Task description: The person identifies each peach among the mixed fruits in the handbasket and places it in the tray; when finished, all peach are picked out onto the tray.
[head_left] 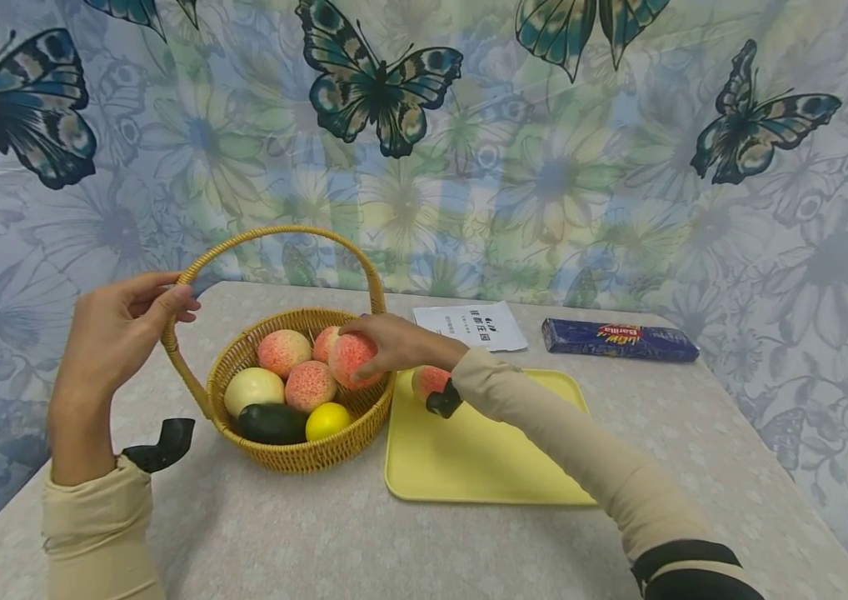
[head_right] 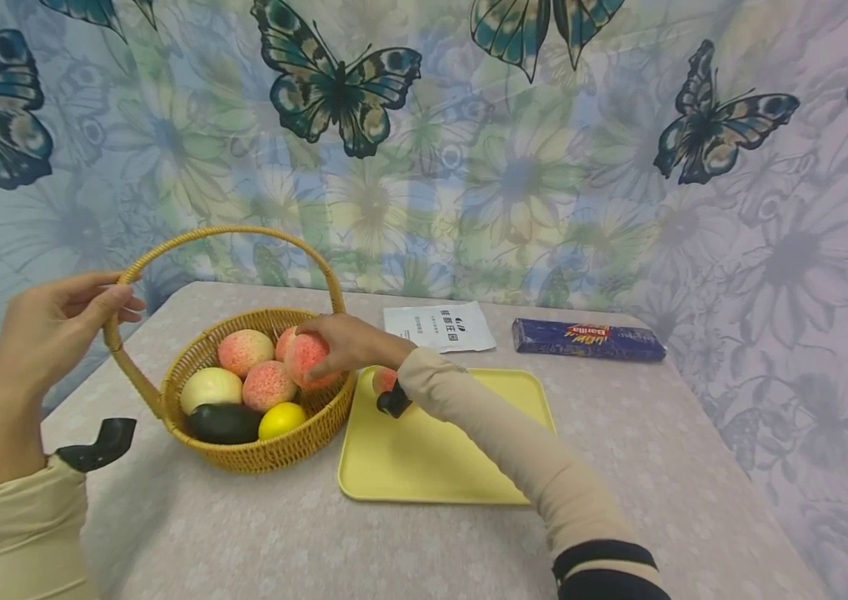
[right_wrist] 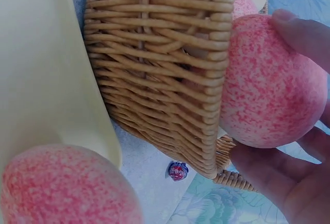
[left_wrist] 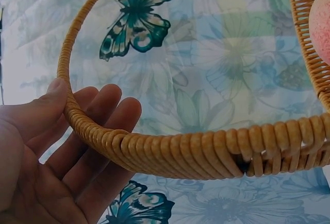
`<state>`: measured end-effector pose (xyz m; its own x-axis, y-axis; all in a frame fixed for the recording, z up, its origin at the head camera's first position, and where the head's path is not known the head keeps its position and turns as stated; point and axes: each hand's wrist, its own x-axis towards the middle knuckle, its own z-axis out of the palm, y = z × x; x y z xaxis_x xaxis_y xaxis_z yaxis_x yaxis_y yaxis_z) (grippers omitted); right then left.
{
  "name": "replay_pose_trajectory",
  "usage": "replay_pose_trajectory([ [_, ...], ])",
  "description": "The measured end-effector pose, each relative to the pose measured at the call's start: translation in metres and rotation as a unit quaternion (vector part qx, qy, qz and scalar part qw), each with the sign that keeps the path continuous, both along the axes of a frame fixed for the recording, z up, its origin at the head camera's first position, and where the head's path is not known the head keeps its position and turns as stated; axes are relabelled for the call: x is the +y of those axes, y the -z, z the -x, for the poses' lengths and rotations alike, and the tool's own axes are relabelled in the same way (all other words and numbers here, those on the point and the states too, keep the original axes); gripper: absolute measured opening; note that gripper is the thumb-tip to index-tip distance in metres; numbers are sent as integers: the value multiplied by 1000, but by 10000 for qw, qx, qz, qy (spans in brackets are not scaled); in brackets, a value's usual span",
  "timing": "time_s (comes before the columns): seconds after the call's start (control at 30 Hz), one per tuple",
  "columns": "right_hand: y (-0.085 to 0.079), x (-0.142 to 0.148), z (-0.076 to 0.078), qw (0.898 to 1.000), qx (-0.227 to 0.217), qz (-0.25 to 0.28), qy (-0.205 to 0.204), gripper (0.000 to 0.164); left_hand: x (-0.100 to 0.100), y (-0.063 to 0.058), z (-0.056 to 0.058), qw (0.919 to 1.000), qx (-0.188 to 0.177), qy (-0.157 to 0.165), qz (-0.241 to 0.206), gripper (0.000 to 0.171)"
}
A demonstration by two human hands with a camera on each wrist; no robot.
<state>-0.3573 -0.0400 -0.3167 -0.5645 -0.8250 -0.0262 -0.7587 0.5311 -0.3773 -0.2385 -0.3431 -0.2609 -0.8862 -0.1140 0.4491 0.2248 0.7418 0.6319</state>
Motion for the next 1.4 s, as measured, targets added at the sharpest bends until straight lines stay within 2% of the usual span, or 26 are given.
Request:
replay_pose_trajectory([
  [0.27,-2,9,-4,9977,-490,464,-35,71,-1,0,1,10000,36,44,-11,44],
  [0.5,-1,16,-7,9920,-937,806,260,76,-2,0,2,9999,103,86,-19,43],
  [0.77,-3,28,-10,9885,-981,1093,346,73,-3,1,3,9999,118,101,-76,43],
  [1.1,1,47,-9,9783,-1297,1591,300,71,-4,2,2,9999,68,96,-109,43],
  [1.27,3,57,-9,9762,-1239,1729,417,74,-3,2,3,9998,82,105,-124,41],
  [1.4,4,64,-9,9704,-1337,1934,553,72,-3,2,3,9998,115,111,-131,38],
])
